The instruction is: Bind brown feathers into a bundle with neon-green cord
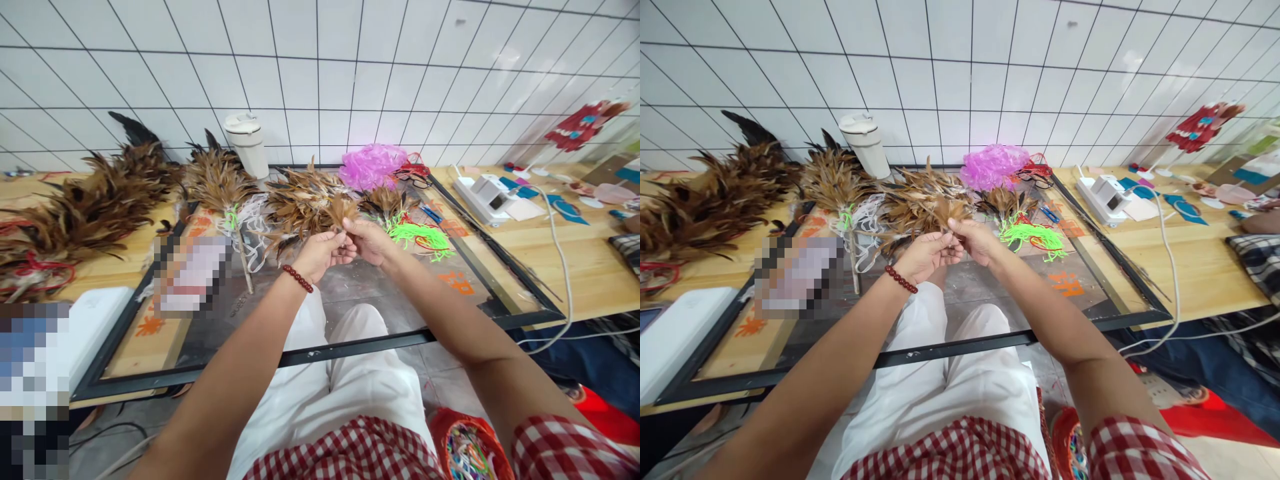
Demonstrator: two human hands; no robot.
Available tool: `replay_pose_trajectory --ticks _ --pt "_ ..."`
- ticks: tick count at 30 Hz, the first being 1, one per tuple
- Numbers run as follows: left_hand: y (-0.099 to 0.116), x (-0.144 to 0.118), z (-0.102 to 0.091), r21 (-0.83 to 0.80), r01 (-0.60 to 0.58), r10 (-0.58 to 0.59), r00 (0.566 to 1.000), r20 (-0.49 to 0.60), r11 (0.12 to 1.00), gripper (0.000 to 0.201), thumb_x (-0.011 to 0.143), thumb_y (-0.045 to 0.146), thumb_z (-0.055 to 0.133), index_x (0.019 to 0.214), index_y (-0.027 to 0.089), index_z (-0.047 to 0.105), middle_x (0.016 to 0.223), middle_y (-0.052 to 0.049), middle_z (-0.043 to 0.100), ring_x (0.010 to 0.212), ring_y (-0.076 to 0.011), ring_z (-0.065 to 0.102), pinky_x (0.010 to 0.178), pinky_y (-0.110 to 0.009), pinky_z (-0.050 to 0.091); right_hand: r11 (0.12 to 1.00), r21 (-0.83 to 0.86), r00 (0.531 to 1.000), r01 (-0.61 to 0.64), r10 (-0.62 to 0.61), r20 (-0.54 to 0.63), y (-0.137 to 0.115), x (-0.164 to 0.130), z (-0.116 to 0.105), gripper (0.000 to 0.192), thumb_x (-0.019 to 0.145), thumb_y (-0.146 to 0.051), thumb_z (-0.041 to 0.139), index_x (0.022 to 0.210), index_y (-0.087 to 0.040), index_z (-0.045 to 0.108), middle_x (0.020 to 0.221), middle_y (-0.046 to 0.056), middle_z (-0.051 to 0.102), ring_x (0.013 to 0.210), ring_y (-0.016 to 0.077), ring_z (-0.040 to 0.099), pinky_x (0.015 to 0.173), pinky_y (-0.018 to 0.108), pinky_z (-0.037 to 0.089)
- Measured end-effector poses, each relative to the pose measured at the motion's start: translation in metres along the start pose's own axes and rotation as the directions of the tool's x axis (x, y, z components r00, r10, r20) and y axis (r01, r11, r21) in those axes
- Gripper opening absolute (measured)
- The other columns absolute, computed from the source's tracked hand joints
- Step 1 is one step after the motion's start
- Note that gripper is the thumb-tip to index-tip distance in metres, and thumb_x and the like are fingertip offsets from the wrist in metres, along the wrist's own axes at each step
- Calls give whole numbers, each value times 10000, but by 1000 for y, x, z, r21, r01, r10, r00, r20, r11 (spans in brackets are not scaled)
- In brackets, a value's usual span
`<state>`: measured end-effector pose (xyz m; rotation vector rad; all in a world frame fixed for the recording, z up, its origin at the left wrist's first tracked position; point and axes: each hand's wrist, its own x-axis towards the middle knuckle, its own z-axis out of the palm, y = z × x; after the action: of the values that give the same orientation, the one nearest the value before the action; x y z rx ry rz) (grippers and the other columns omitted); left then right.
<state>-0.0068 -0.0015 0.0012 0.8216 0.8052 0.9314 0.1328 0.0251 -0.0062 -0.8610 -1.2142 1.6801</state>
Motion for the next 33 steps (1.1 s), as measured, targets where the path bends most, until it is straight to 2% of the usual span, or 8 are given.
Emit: replay_pose_trajectory --ticks 3,6,9,14,17,21,29,33 --pt "-1 3 -2 -164 -15 6 999 -53 986 138 844 184 604 742 96 629 692 -62 664 612 -109 630 658 -252 528 935 -273 974 226 -225 33 -1 0 -3 505 584 -525 797 912 -184 622 824 18 616 770 158 576 705 304 496" --pt "-1 4 -3 -270 10 -21 999 -39 963 153 859 166 565 725 111 614 710 -48 659 577 -83 589 646 -235 516 660 -618 880 427 -461 116 2 0 -4 755 499 -406 865 1162 -199 569 1201 107 537 1128 255 500 929 401 454" --pt "-2 4 -2 -288 45 -58 998 -37 957 180 871 155 532 708 117 596 677 -34 639 577 -81 583 667 -241 519 475 -758 825 446 -547 142 6 0 -1 716 646 -343 774 1287 -190 496 1335 151 434 1210 274 447 976 436 422" --pt "-2 3 2 -220 -67 35 989 -145 973 159 870 186 548 727 122 575 662 -19 621 599 -80 588 674 -233 507 450 -799 798 400 -599 62 10 1 -1 701 698 -362 728 1333 -228 464 1350 137 449 1142 269 485 920 424 444" --pt "1 5 1 -169 -249 185 928 -323 954 151 869 204 559 738 130 567 652 -3 601 562 -59 561 592 -181 458 514 -782 784 353 -619 -53 9 7 -16 547 731 -375 702 1240 -236 556 1226 105 554 973 223 555 869 392 455" --pt "4 6 -2 -158 -317 218 866 -451 935 141 867 241 573 759 151 563 603 32 546 469 -37 487 472 -156 365 426 -870 817 249 -575 -48 9 14 -39 159 795 -257 611 919 -218 703 934 65 644 883 213 578 868 394 437" --pt "2 8 -2 -194 -327 186 834 -519 925 171 899 206 514 738 151 531 531 65 450 417 -19 401 425 -141 290 89 -970 885 228 -433 168 20 16 -31 277 834 -380 616 1031 -212 714 949 89 642 934 241 548 828 377 384" --pt "1 9 -2 -181 -320 184 831 -525 930 177 907 203 498 739 151 525 540 65 451 421 -14 400 431 -136 291 38 -979 914 199 -368 172 19 16 -26 166 846 -253 572 893 -190 718 904 94 650 907 239 546 815 375 361"
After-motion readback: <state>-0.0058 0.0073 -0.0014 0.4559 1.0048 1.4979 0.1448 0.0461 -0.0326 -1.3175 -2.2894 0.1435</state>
